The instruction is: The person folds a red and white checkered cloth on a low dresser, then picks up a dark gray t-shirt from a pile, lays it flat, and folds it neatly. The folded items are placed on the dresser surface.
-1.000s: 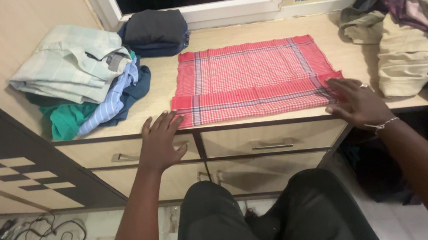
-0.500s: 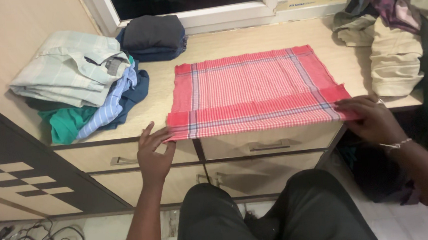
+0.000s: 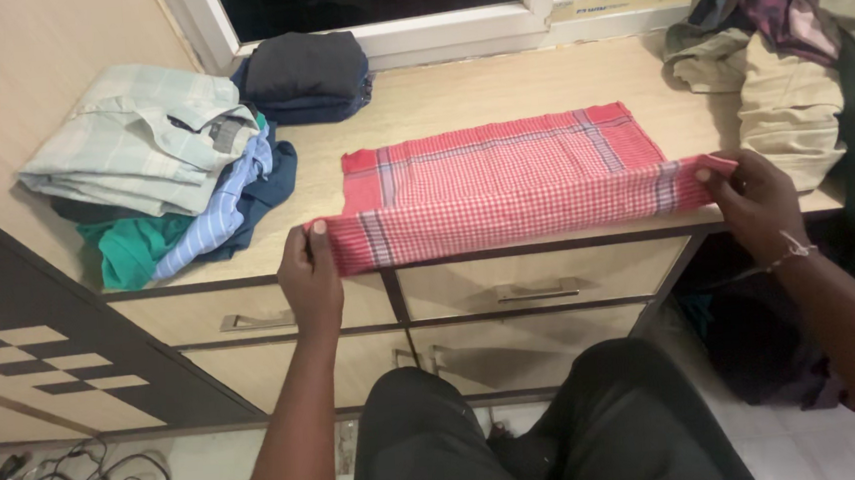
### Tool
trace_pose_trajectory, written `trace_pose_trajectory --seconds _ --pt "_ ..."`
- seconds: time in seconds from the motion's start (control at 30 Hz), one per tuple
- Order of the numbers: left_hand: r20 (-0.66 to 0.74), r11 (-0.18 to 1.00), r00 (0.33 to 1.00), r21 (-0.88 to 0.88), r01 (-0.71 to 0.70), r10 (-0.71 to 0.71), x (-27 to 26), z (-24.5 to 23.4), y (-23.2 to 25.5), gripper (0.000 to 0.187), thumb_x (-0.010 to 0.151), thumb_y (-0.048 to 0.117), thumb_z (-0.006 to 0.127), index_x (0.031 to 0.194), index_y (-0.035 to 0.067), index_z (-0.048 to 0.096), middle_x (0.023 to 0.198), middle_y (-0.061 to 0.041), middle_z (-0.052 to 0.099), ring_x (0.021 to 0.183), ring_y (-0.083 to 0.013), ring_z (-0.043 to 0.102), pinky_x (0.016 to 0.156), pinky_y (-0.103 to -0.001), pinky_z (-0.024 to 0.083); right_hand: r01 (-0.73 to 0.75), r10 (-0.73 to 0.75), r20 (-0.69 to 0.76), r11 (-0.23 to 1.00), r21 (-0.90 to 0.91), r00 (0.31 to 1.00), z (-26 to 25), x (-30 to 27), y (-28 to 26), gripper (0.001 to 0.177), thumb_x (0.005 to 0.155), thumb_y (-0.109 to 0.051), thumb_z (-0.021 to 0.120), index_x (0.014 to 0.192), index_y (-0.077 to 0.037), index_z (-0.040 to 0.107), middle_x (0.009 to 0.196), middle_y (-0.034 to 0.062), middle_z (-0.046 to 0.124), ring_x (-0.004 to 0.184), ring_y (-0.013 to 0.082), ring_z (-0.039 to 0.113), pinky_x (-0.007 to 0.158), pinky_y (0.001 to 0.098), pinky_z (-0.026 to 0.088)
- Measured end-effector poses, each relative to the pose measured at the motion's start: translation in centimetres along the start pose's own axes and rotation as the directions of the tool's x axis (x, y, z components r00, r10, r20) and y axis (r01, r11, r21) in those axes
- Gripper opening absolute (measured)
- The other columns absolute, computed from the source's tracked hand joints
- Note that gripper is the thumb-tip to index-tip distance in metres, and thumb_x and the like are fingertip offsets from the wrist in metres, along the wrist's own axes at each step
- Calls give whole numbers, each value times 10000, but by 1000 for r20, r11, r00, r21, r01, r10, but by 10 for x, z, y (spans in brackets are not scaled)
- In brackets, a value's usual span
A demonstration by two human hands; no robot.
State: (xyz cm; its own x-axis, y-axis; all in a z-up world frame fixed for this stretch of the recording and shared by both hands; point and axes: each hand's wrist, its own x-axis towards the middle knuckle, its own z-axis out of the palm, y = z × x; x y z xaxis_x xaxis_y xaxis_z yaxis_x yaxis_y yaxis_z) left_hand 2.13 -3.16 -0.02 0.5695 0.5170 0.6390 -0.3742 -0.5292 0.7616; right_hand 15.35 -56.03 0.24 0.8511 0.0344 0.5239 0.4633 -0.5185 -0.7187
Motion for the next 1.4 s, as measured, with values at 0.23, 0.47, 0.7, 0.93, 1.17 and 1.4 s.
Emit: trace_pose_trajectory --seconds 0.23,0.47,0.7,0.93,1.17,1.4 --pt "25 959 998 279 47 -56 25 18 -7 324 1051 339 601 972 29 652 720 -186 606 614 -345 555 602 -426 451 6 -10 -15 968 -252 1000 17 30 14 319 1075 -281 690 1215 4 662 1004 177 708 887 250 674 773 392 523" --pt "-9 931 998 358 66 -68 30 25 -17 323 1049 356 597 963 55 676 744 -172 658 653 -369 630 614 -461 471 89 -94 -4 953 -291 996 28 61 5 337 1065 -280 693 1286 -26 674 1084 196 718 950 304 706 807 409 548" --pt "-25 871 985 464 161 -169 36 33 -20 295 1012 378 647 1014 88 699 806 -130 712 735 -354 678 656 -460 501 -52 39 -49 953 -299 998 46 70 13 428 1033 -311 705 1357 -46 614 1124 165 729 942 299 720 801 410 549" --pt "0 739 953 632 -234 303 27 31 3 352 873 211 691 1186 54 659 1198 -222 674 1122 -382 624 858 -459 512 145 -191 -63 886 -440 980 44 58 -3 313 1091 -313 676 1283 -67 708 1241 191 700 1194 366 620 1005 490 485" --pt "611 784 741 300 -544 281 12 25 6 485 886 311 737 1299 68 667 1328 -171 676 1281 -334 582 1105 -499 423 464 -331 386 821 -333 861 42 49 -19 472 942 -432 647 1323 -157 696 1425 94 663 1415 351 505 1174 505 347" --pt "704 771 707 411 -487 71 25 4 2 893 672 406 891 1453 124 564 1511 -216 504 1309 -397 494 1097 -486 352 529 -255 621 792 -306 741 45 58 -10 746 827 -512 699 1466 -155 555 1565 106 496 1436 334 454 1156 481 367"
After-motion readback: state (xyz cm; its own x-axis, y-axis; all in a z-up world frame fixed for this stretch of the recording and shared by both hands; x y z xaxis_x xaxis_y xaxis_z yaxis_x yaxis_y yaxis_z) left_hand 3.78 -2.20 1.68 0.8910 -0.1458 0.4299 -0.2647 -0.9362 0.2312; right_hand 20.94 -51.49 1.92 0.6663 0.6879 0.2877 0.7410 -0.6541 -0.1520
